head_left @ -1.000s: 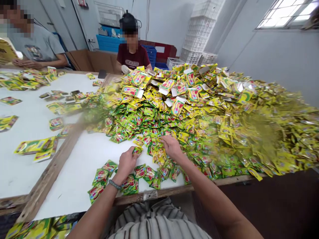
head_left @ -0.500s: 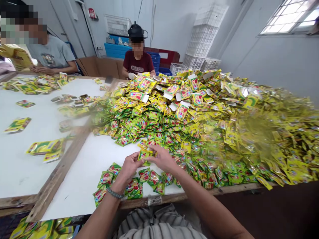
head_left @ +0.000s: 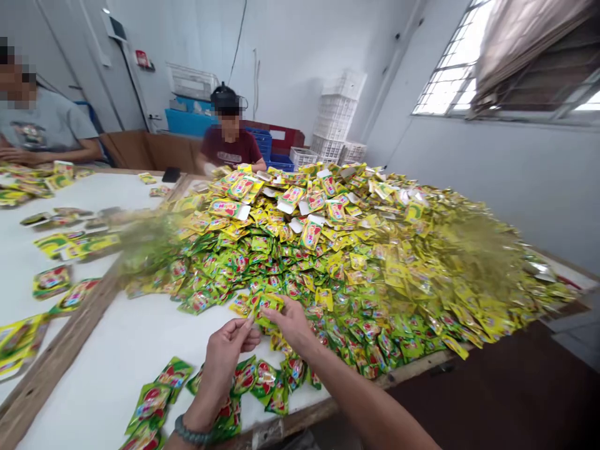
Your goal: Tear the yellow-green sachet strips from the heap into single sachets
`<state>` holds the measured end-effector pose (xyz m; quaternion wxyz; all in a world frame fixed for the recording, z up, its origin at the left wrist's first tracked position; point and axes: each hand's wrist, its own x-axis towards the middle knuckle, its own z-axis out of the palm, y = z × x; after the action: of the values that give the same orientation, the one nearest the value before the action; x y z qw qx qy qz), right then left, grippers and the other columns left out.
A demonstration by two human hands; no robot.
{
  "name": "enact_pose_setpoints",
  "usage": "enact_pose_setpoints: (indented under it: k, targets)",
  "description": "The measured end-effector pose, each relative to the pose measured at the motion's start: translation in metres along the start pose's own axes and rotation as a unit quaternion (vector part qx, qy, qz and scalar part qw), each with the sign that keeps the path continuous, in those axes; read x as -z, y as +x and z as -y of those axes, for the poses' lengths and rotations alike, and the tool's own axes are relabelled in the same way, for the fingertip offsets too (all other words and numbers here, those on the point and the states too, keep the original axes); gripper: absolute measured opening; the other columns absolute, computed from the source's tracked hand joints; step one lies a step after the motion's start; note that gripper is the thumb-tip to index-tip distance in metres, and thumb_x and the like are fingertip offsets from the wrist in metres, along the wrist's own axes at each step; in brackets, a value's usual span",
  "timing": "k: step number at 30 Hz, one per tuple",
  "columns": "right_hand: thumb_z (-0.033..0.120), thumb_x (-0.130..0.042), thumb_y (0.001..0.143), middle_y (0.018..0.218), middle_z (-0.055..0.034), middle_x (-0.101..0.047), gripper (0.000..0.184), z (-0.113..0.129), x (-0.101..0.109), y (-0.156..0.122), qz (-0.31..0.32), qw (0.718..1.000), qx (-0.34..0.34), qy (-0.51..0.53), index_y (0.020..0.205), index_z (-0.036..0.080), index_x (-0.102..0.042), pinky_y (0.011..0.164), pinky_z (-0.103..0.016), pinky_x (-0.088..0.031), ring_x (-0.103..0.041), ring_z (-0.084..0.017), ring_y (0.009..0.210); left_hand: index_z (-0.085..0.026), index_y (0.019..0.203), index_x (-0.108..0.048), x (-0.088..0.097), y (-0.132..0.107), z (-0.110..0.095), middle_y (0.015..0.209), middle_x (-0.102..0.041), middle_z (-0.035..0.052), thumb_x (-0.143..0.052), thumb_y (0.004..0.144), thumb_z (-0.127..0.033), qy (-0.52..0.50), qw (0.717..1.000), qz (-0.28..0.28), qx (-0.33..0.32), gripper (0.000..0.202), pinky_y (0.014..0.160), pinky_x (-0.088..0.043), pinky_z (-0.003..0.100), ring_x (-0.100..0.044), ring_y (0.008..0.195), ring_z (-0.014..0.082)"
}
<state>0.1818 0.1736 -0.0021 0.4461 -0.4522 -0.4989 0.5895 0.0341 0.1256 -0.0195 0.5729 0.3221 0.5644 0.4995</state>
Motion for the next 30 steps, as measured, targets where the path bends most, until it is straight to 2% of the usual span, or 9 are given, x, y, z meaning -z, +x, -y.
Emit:
enact_pose_setpoints:
  k: [5,7,10,12,15,19,22,26,30]
  targets:
    - [0.045,-0.068,0.073,0.089,-0.0045,-0.070,0.044,0.059,0.073,0.071,-0.143,0.985,0.046,-0.089,0.110,0.021,-0.063,0.074,-0.037,-0.053,-0.064,-0.022,0.080,-0.014,0.081,-0.067,0.011,0.010,0.011,0.073,-0.074,0.0077,-0.076,0.059,-0.056,0.004,0.999,0.001,0.033,0.048,0.063,-0.055,0.028,-0.067,0.063,0.0180]
    - [0.041,-0.070,0.070,0.092,-0.0071,-0.070,0.048,0.080,0.100,0.104,-0.222,0.964,0.039,-0.140,0.110,0.016,-0.063,0.075,-0.035,-0.053,-0.064,-0.022,0.086,-0.014,0.079,-0.067,0.012,0.013,0.015,0.072,-0.074,0.0073,-0.077,0.058,-0.055,0.004,0.999,-0.009,0.035,0.048,0.061,-0.055,0.028,-0.067,0.060,0.0174]
    - [0.032,-0.074,0.063,0.092,-0.0094,-0.070,0.045,0.092,0.117,0.139,-0.240,0.957,0.041,-0.158,0.102,0.012,-0.065,0.079,-0.035,-0.051,-0.064,-0.024,0.091,-0.014,0.078,-0.067,0.010,0.016,0.018,0.070,-0.073,0.0068,-0.078,0.054,-0.056,0.007,0.999,-0.019,0.031,0.050,0.058,-0.054,0.028,-0.066,0.057,0.0179]
    - [0.031,-0.075,0.061,0.093,-0.0091,-0.070,0.044,0.089,0.111,0.148,-0.245,0.954,0.048,-0.165,0.100,0.013,-0.066,0.083,-0.036,-0.050,-0.063,-0.024,0.095,-0.014,0.079,-0.066,0.010,0.018,0.016,0.071,-0.073,0.0073,-0.078,0.053,-0.057,0.014,0.999,-0.019,0.025,0.052,0.059,-0.054,0.029,-0.067,0.058,0.0188]
    - [0.035,-0.076,0.060,0.091,-0.0065,-0.070,0.043,0.072,0.085,0.135,-0.217,0.960,0.065,-0.166,0.097,0.014,-0.067,0.085,-0.036,-0.049,-0.062,-0.023,0.093,-0.013,0.086,-0.066,0.015,0.020,0.007,0.079,-0.074,0.0098,-0.074,0.059,-0.058,0.048,0.999,-0.020,0.002,0.053,0.067,-0.056,0.032,-0.069,0.068,0.0215]
    - [0.043,-0.075,0.064,0.085,-0.0026,-0.070,0.044,0.041,0.033,0.081,0.008,0.999,0.039,-0.025,0.099,0.016,-0.066,0.076,-0.034,-0.052,-0.064,-0.018,0.075,-0.014,0.109,-0.063,0.021,0.018,-0.012,0.107,-0.071,0.0130,-0.074,0.061,-0.053,0.073,0.994,-0.033,-0.075,0.062,0.088,-0.053,0.037,-0.067,0.097,0.0259]
    - [0.042,-0.076,0.066,0.084,-0.0020,-0.069,0.041,0.024,0.002,0.033,0.117,0.991,-0.022,0.067,0.098,0.017,-0.066,0.074,-0.033,-0.053,-0.065,-0.017,0.072,-0.017,0.126,-0.053,0.017,0.013,-0.022,0.124,-0.064,0.0123,-0.076,0.064,-0.045,0.047,0.992,0.028,-0.113,0.072,0.092,-0.051,0.037,-0.062,0.110,0.0255]
    - [0.038,-0.077,0.067,0.086,-0.0017,-0.070,0.038,0.018,-0.014,-0.008,0.164,0.977,-0.068,0.115,0.099,0.020,-0.066,0.078,-0.033,-0.052,-0.066,-0.018,0.080,-0.013,0.127,-0.054,0.017,0.003,-0.022,0.116,-0.068,0.0123,-0.075,0.066,-0.043,0.008,0.993,0.067,-0.099,0.070,0.091,-0.052,0.038,-0.065,0.104,0.0264]
    - [0.038,-0.075,0.070,0.086,-0.0021,-0.069,0.035,0.024,-0.006,-0.020,0.126,0.985,-0.066,0.096,0.098,0.020,-0.065,0.075,-0.032,-0.053,-0.065,-0.017,0.075,-0.013,0.127,-0.054,0.032,-0.010,-0.014,0.112,-0.070,0.0118,-0.070,0.072,-0.046,0.015,0.994,0.082,-0.067,0.066,0.083,-0.054,0.038,-0.067,0.096,0.0269]
